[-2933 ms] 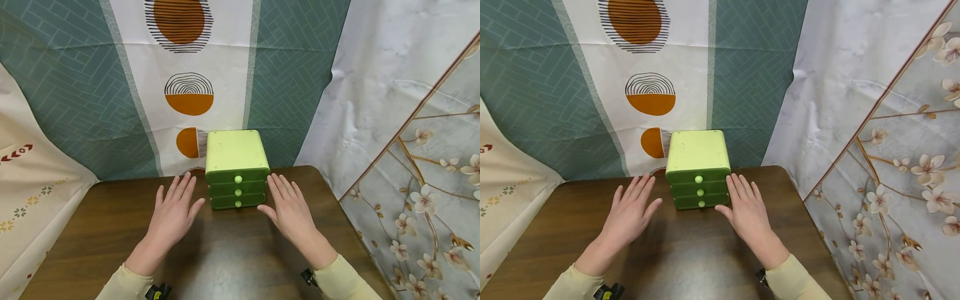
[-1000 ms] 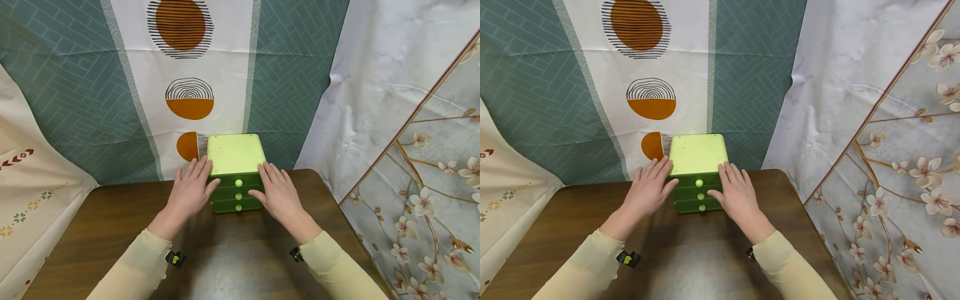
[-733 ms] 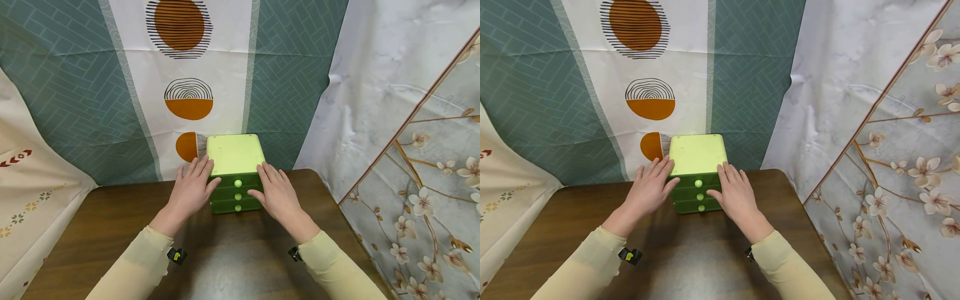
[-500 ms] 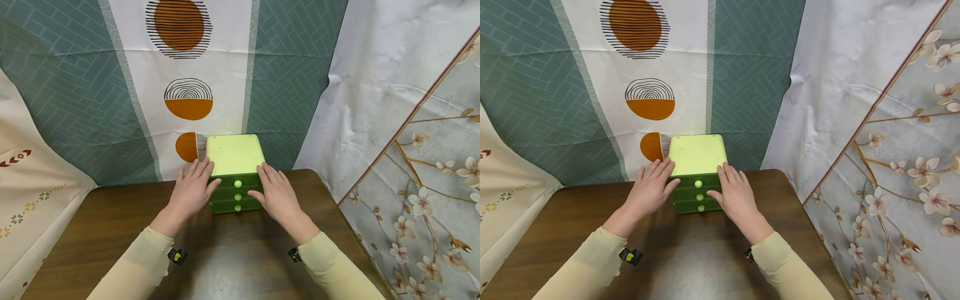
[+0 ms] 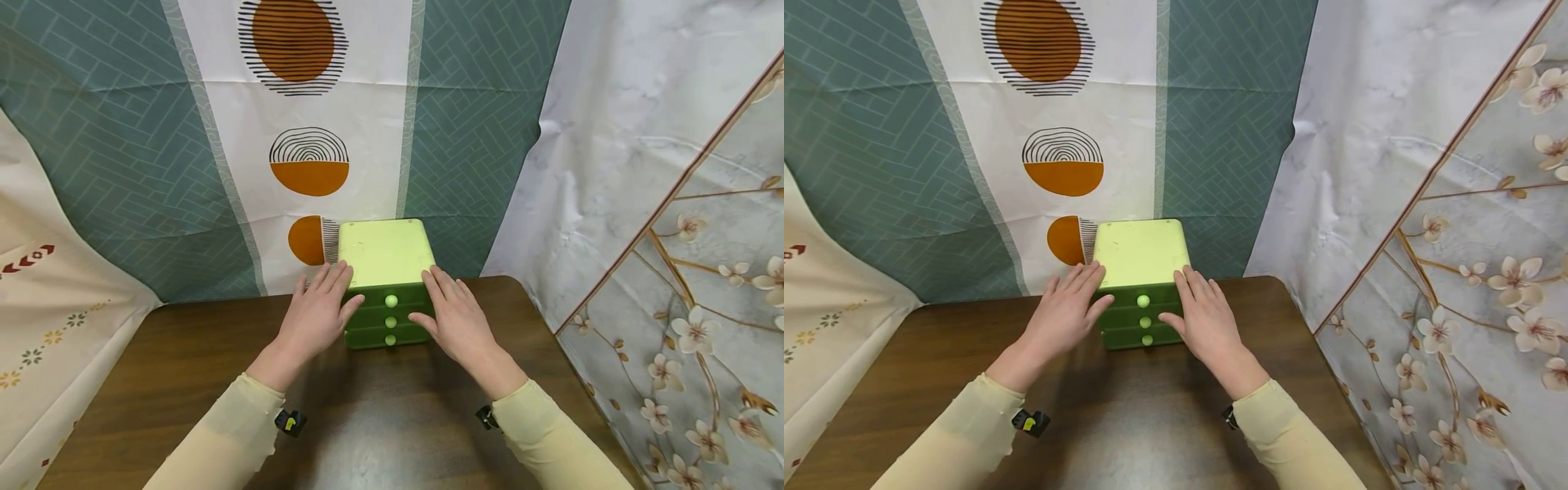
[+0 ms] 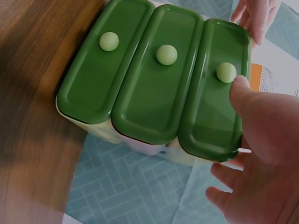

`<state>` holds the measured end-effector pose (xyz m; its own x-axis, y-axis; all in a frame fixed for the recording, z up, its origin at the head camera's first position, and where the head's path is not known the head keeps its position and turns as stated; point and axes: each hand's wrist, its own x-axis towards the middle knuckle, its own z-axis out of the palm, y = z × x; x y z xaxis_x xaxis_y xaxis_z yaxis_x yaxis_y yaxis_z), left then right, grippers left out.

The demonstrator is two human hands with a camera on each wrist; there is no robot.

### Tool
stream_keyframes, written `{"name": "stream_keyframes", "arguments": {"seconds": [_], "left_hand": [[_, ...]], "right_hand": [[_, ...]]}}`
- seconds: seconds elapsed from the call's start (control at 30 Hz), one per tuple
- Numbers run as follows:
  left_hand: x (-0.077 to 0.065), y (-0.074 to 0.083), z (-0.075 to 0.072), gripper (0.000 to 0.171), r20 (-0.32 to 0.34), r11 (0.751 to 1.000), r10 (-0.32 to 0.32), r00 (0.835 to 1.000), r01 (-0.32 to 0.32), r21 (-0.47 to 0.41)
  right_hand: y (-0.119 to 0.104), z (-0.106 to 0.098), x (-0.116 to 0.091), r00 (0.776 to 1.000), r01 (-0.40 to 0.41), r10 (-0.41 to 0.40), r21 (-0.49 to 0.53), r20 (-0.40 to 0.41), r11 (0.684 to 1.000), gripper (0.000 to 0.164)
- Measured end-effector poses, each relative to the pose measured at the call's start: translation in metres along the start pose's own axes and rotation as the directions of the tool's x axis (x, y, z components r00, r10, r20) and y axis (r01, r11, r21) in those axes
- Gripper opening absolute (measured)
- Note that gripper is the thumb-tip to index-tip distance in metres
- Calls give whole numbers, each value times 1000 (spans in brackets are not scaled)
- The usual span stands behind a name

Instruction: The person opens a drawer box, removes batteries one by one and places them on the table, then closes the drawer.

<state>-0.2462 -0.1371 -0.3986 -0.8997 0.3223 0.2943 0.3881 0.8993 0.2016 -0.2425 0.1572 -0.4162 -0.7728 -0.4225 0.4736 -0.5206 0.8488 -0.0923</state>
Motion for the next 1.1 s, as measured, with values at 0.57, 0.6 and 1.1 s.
{"name": "stream_keyframes", "arguments": {"seconds": [0.57,0.6,1.1], "left_hand": [[31,0,-21,70,56,1000,-11,998,11,-2],[35,-1,-21,70,60,1000,-16,998,17,-6],[69,-6,-20,69,111,998,-58,992,58,3]], "right_hand": [[5,-1,-1,1000,-9,9,9,13,1000,91],[4,-2,-2,1000,-9,9,6,12,1000,90],[-31,-10,-16,983,30,-30,-1,-181,1000,64]]}}
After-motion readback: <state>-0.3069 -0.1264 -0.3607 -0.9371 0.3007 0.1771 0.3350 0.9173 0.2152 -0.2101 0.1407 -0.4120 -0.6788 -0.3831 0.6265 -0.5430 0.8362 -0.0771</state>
